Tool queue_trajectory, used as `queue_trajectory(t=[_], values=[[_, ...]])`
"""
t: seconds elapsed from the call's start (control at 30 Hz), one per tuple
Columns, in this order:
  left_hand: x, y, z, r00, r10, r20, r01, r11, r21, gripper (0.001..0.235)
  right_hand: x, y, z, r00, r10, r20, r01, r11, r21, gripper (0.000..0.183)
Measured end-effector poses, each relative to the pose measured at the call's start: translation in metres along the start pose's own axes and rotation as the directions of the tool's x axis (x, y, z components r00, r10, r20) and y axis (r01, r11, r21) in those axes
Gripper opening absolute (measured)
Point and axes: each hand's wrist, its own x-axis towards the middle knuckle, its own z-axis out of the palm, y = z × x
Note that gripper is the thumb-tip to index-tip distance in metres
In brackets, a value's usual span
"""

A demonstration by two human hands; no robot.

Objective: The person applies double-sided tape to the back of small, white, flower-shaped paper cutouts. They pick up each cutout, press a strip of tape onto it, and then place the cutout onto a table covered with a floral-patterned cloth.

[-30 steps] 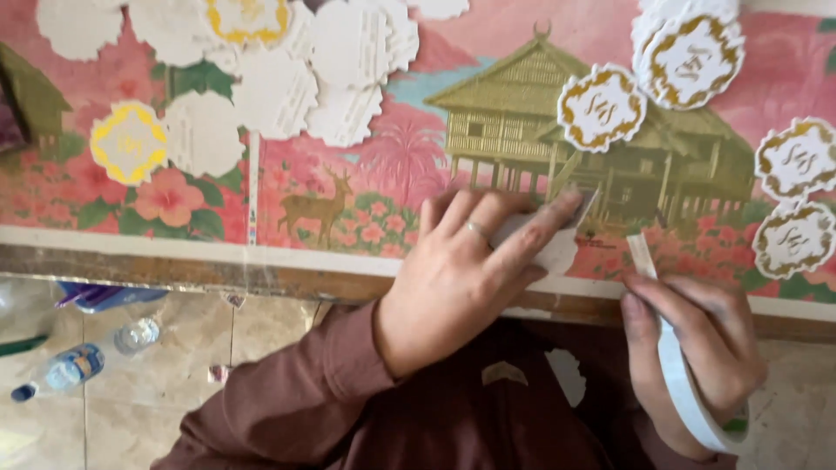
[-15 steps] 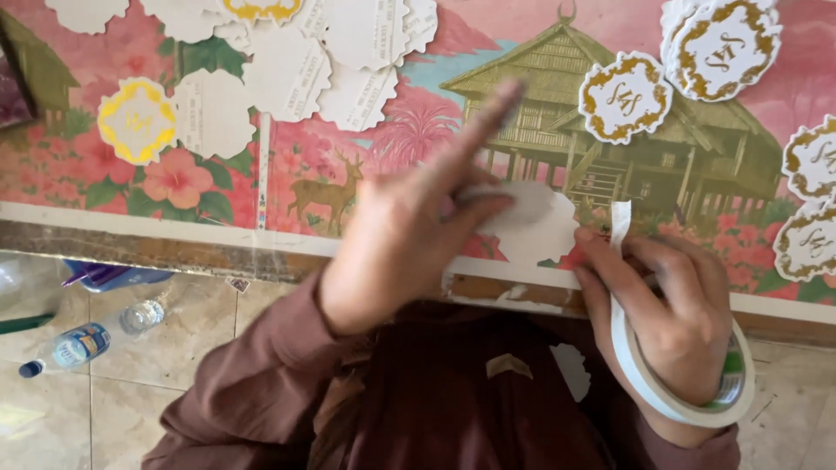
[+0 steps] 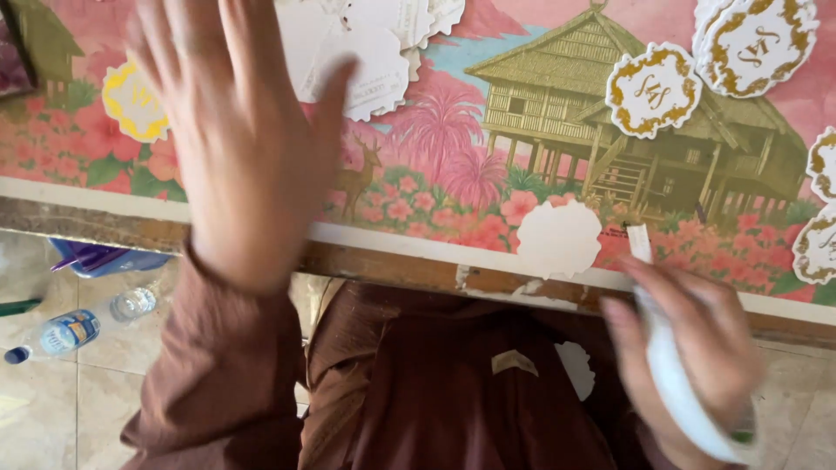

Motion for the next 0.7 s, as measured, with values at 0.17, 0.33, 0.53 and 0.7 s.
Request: queue_trajectory(t=[0.17,0.33,0.53,0.7], values=[[-0.060,0.070,-0.001,0.844,0.501,-0.191,-0.513,0.654,-0.555,0.037,0.014,-0.008,-0.032,0.945,0.292,0.146,-0.310,0.943,0.121,0.029],[-0.068,0.079,0.013,0.784,0.587,-0.202,-0.581,0.580,-0.571,0.034,0.041,-0.015,-0.019,0.919,0.259,0.297,-0.300,0.949,0.098,0.033],[-0.071,0.074,0.018,0.775,0.587,-0.233,-0.596,0.557,-0.579,0.034,0.054,-0.017,-0.007,0.950,0.011,0.312,-0.049,0.992,0.117,0.025],[-0.075,0.073,0.023,0.730,0.635,-0.253,-0.652,0.538,-0.534,0.038,0.049,-0.017,-0.001,0.976,-0.093,0.195,0.050,0.975,0.217,0.022]])
